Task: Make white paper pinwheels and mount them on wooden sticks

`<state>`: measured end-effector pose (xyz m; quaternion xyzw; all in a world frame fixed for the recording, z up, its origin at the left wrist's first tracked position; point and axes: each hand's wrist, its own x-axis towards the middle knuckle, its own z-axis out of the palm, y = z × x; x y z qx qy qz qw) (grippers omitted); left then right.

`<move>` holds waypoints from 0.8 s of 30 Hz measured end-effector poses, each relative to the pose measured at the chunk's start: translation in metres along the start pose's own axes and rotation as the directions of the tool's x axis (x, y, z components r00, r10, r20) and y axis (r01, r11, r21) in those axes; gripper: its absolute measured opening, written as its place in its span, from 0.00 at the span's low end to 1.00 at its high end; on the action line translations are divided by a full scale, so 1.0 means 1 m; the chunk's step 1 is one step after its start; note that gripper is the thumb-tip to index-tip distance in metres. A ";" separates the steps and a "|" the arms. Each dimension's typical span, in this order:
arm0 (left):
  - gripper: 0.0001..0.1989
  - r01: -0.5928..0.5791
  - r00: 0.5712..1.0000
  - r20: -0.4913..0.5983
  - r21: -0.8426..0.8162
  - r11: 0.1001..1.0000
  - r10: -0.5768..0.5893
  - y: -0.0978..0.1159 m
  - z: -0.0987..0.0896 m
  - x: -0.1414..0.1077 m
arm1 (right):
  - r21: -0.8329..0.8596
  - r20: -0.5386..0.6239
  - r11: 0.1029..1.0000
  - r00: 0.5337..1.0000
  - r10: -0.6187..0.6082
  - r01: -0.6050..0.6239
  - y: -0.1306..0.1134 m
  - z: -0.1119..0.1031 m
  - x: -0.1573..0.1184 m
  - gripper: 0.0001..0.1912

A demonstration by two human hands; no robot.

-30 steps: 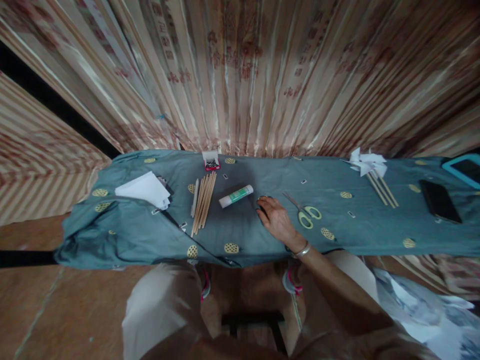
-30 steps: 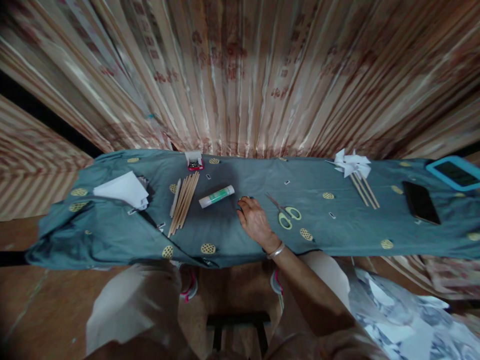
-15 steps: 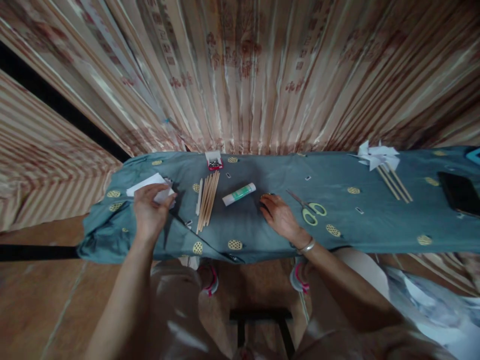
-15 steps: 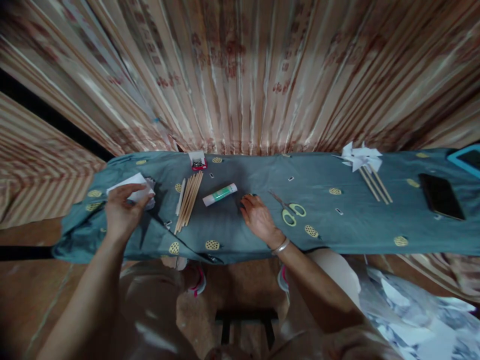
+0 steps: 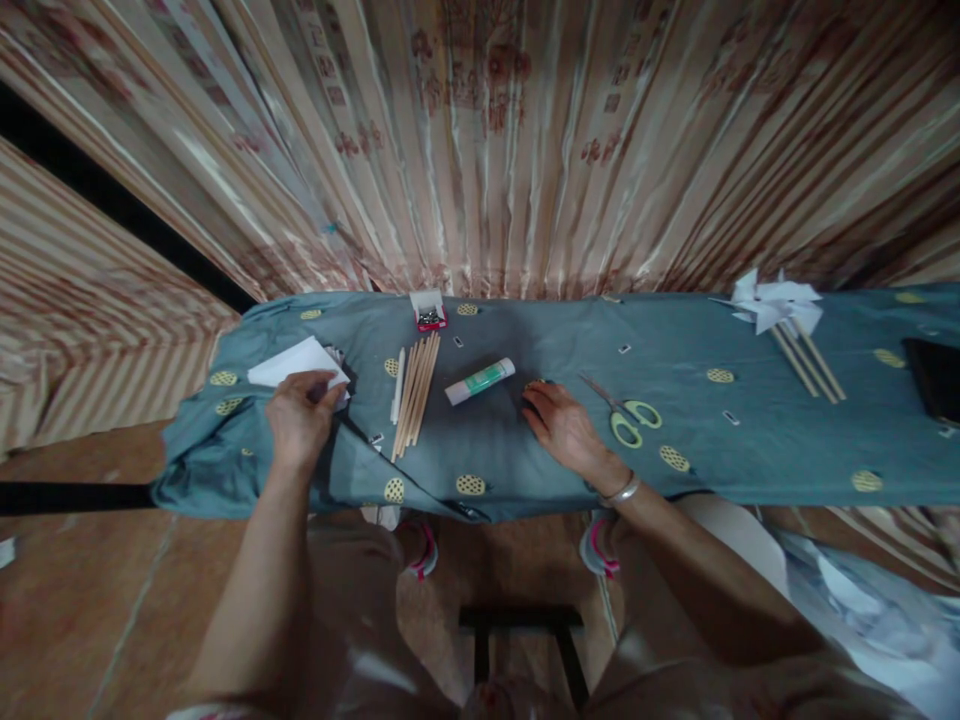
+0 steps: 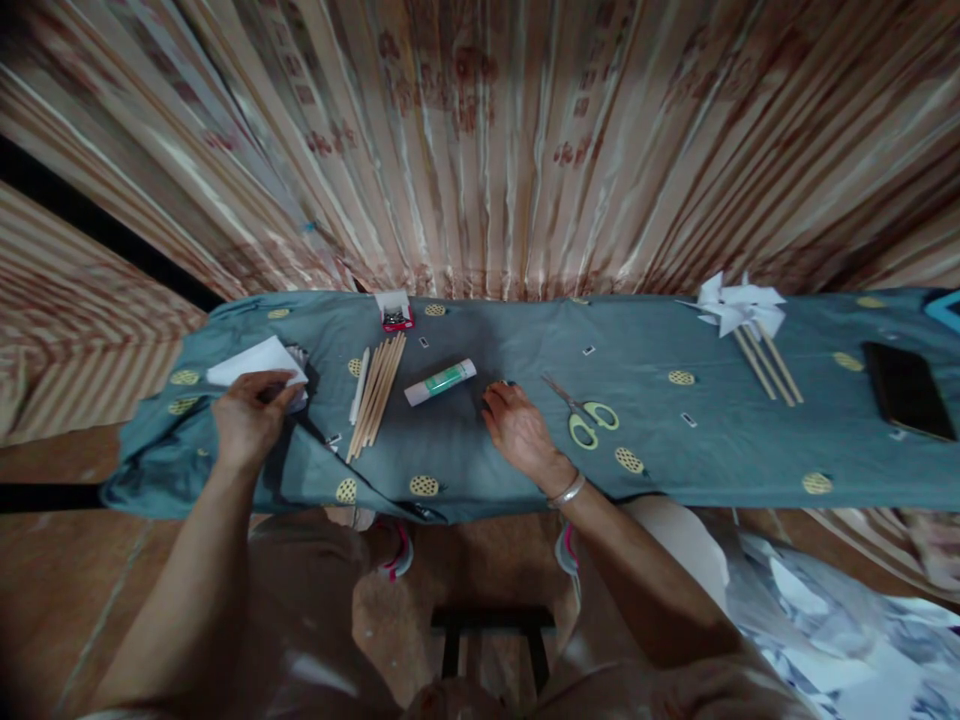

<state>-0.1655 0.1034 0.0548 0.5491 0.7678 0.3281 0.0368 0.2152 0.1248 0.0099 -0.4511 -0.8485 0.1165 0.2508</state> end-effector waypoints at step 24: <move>0.08 0.227 0.967 -0.098 -0.089 0.970 -0.235 0.003 0.000 0.004 | -0.015 0.003 1.000 1.000 -0.001 0.001 -0.001 -0.002 0.001 0.14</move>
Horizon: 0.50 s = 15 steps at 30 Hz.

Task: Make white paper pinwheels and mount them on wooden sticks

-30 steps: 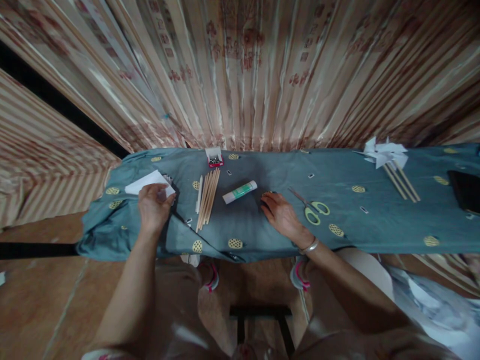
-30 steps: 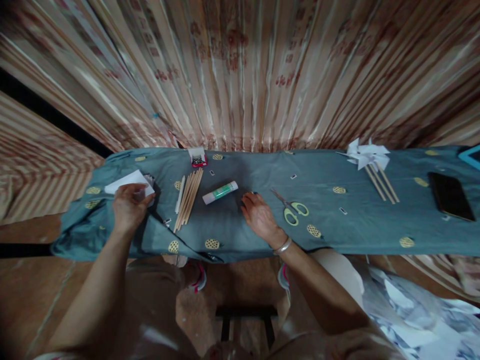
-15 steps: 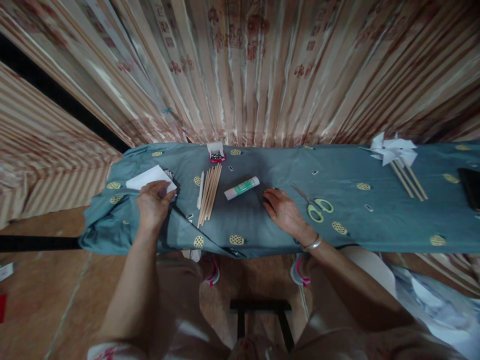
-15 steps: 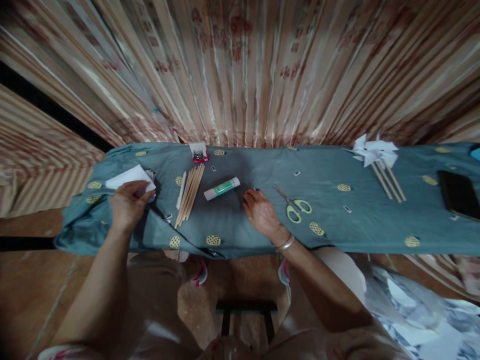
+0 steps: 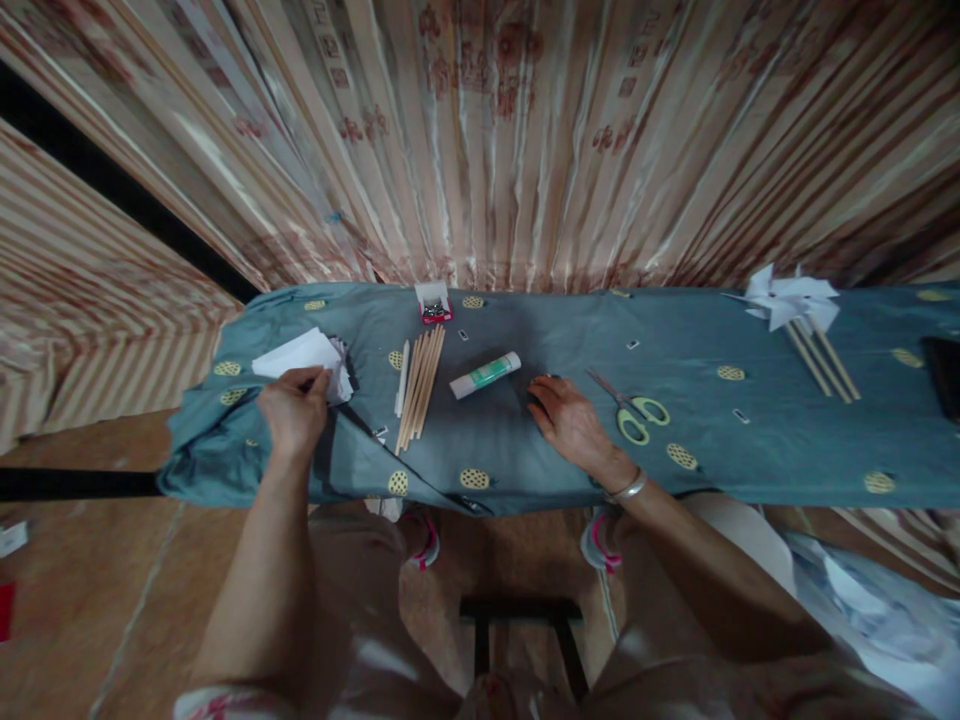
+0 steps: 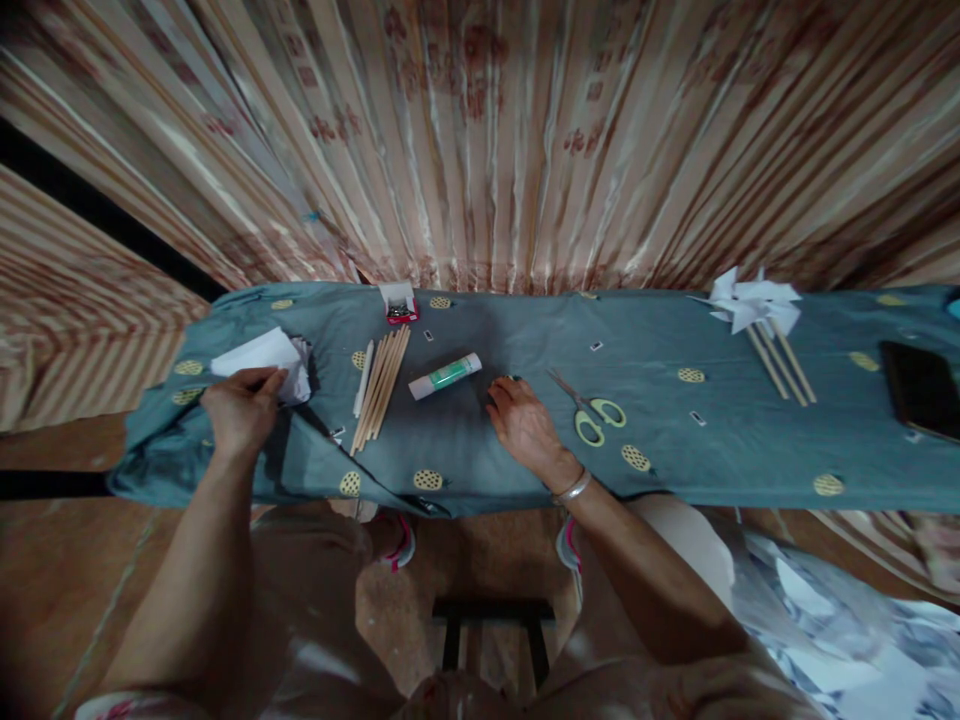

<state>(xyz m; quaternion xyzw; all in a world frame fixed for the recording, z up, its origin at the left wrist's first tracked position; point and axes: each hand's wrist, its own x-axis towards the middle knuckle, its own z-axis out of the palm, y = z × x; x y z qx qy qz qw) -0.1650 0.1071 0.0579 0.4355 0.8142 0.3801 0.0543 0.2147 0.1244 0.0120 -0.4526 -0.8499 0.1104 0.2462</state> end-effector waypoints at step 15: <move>0.03 0.124 0.991 -0.023 -0.218 0.968 -0.132 0.006 -0.011 0.003 | 0.008 0.005 1.000 1.000 0.009 -0.009 0.001 0.001 0.000 0.15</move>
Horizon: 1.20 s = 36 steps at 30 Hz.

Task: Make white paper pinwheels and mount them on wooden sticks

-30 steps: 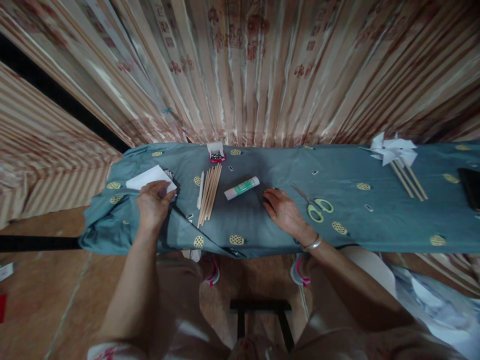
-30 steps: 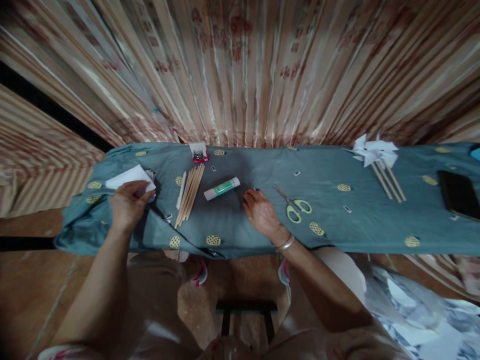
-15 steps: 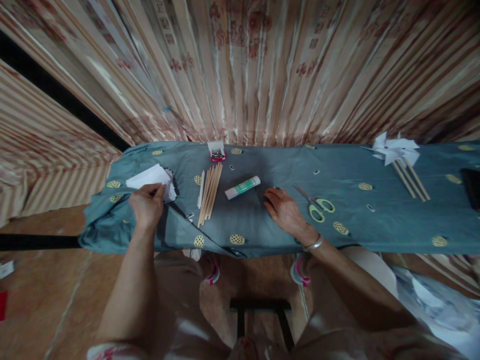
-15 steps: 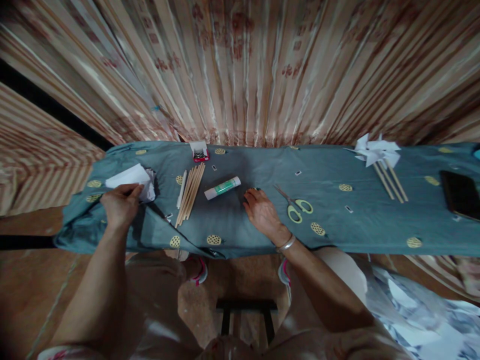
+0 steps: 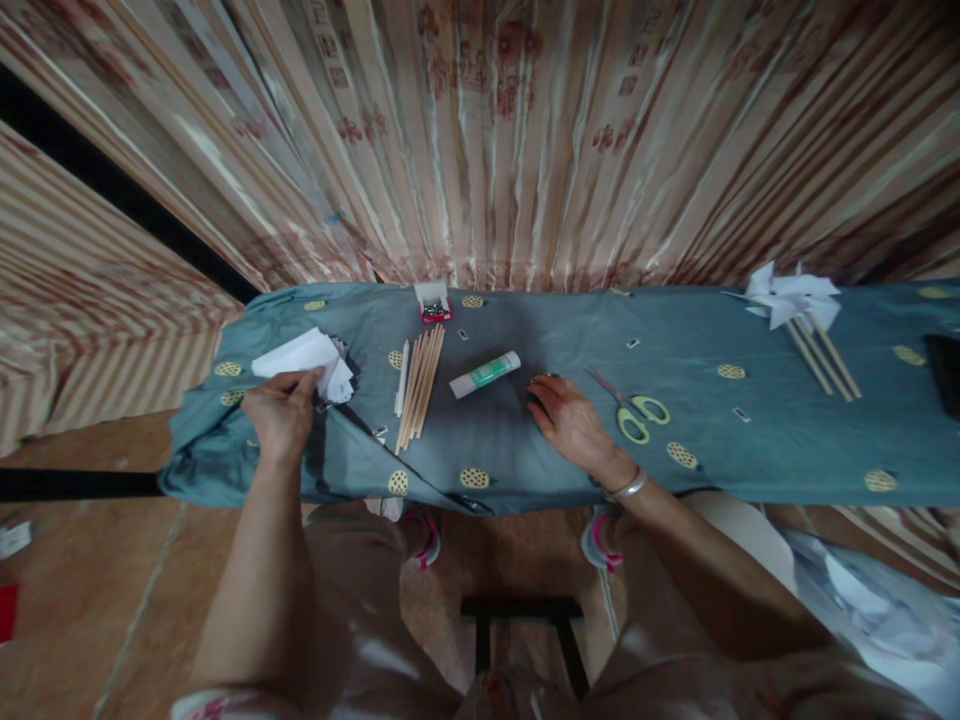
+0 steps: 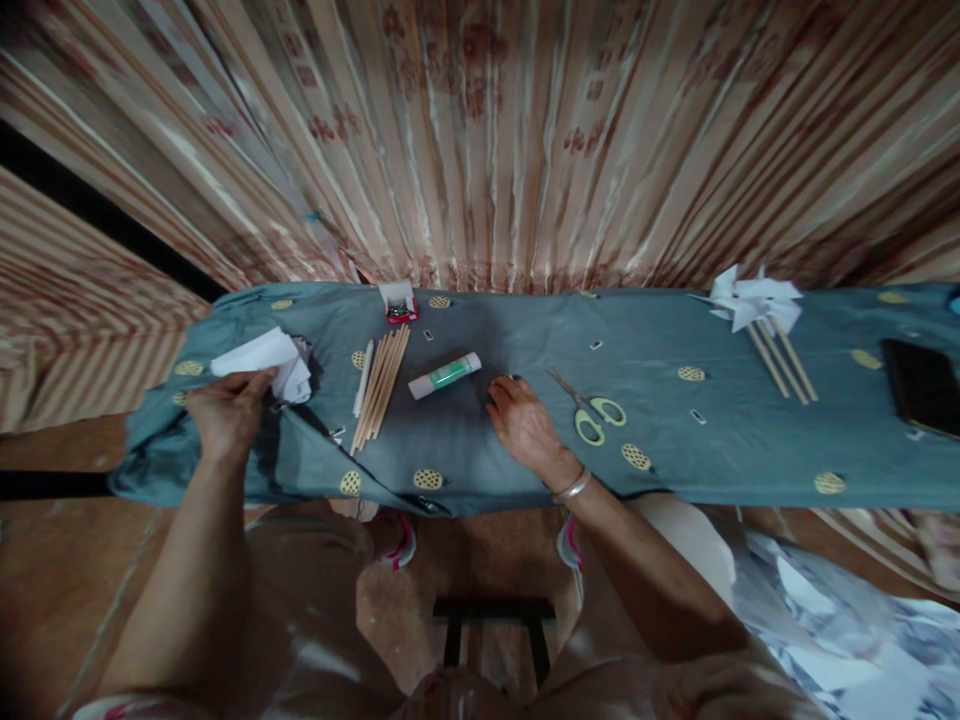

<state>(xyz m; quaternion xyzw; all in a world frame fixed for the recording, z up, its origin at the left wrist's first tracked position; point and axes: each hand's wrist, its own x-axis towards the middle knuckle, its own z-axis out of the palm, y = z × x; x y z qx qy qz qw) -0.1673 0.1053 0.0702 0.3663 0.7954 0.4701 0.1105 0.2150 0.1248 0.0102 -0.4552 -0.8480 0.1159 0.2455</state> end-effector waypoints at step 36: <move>0.16 0.255 0.665 0.738 -0.369 0.894 0.115 0.074 0.131 -0.171 | 0.713 0.327 0.468 0.838 0.437 -0.522 0.038 -0.056 -0.029 0.16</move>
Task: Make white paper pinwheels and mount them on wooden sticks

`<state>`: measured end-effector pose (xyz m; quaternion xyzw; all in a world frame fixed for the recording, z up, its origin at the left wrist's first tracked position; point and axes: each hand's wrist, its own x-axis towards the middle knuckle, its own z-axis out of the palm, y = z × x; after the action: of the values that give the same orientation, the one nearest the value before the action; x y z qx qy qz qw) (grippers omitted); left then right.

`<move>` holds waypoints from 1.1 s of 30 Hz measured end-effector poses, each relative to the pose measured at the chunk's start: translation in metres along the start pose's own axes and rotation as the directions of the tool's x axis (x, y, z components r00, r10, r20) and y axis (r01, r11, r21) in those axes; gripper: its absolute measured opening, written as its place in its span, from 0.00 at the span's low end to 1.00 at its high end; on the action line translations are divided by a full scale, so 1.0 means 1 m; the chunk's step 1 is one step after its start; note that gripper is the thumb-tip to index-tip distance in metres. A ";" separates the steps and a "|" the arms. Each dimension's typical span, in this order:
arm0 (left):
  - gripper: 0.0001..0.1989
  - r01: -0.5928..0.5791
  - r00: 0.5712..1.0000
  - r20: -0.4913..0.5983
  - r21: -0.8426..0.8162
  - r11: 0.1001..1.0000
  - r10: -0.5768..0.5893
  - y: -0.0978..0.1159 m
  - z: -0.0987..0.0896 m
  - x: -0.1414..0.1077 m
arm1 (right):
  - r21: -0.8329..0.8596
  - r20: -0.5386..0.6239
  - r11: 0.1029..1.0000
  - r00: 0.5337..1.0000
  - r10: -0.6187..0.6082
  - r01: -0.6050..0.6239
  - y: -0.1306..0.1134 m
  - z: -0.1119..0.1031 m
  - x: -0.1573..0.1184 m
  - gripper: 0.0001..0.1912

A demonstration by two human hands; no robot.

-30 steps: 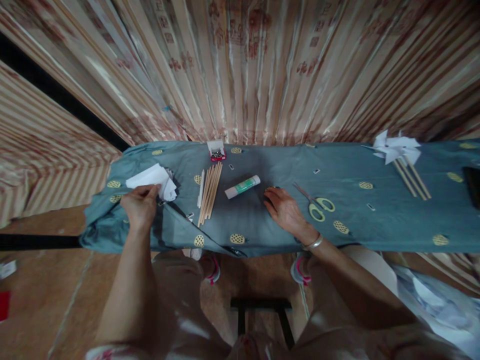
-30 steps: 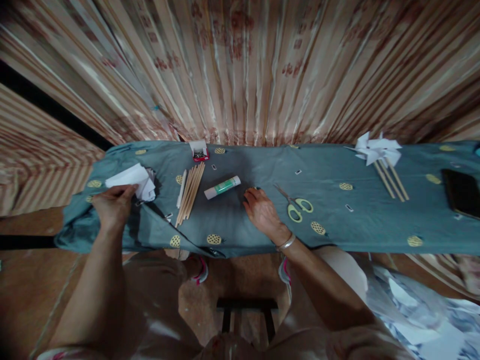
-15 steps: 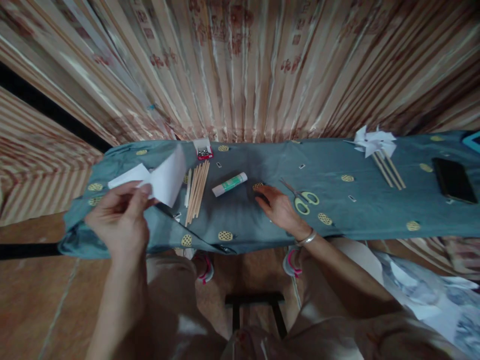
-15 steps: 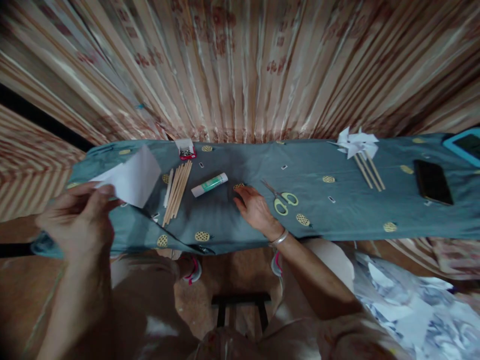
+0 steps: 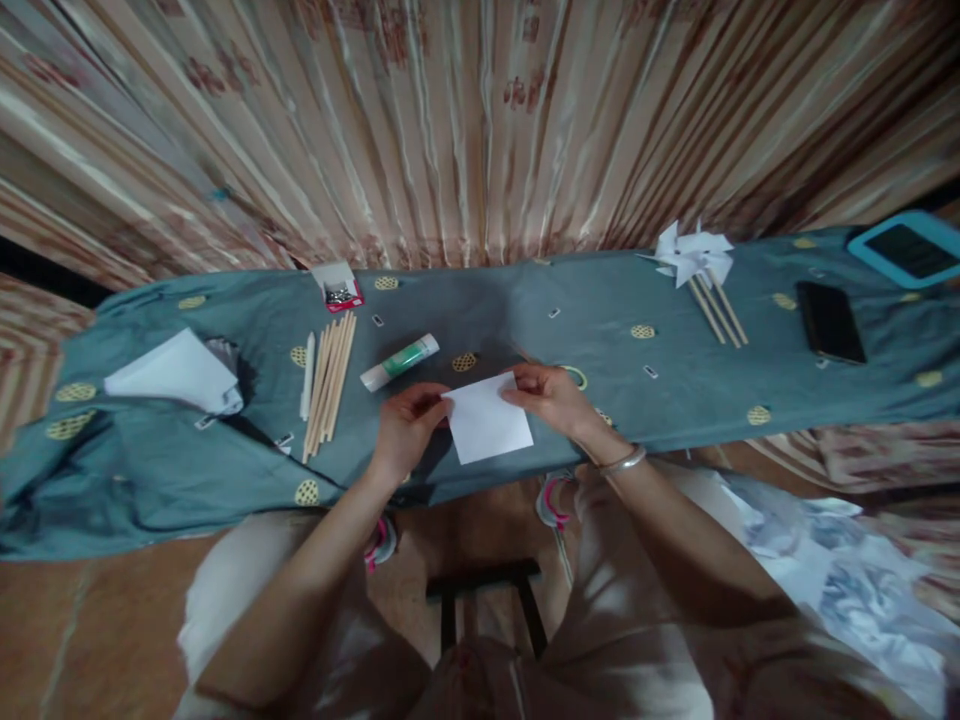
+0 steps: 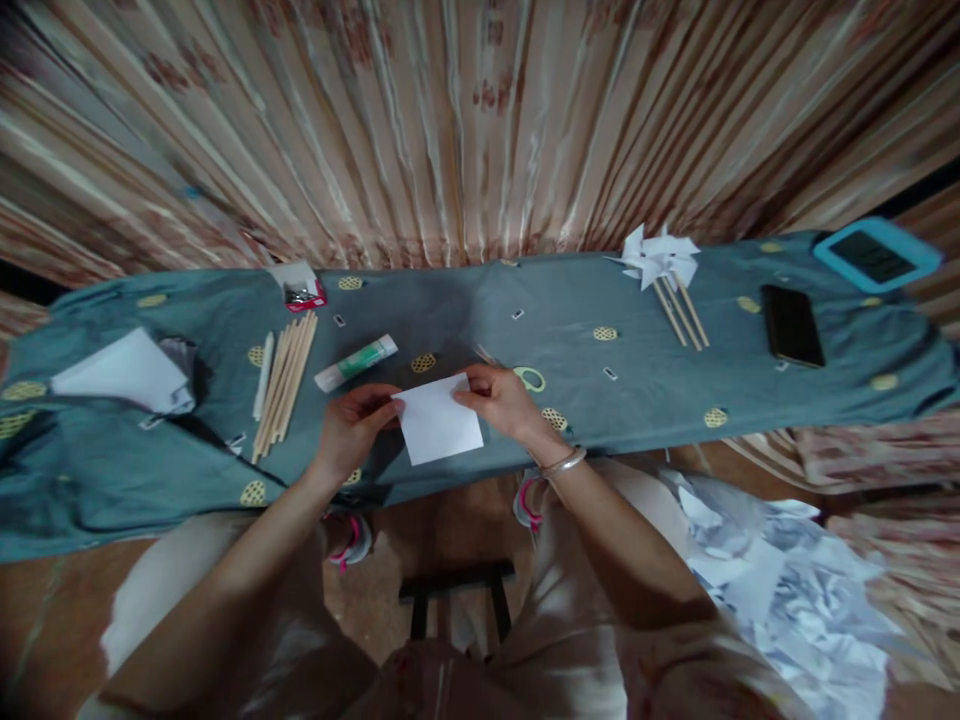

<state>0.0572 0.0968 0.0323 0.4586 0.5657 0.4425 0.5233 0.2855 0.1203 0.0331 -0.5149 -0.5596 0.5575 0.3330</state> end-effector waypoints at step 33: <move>0.28 -0.752 0.656 0.699 0.575 0.322 0.286 -0.008 0.031 -0.003 | -0.830 0.003 0.479 0.862 -0.507 0.285 0.013 0.010 -0.017 0.15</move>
<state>0.0873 0.0931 0.0233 0.9025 0.3677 0.1367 0.1778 0.2827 0.0992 0.0220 -0.5276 -0.8086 0.0797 0.2478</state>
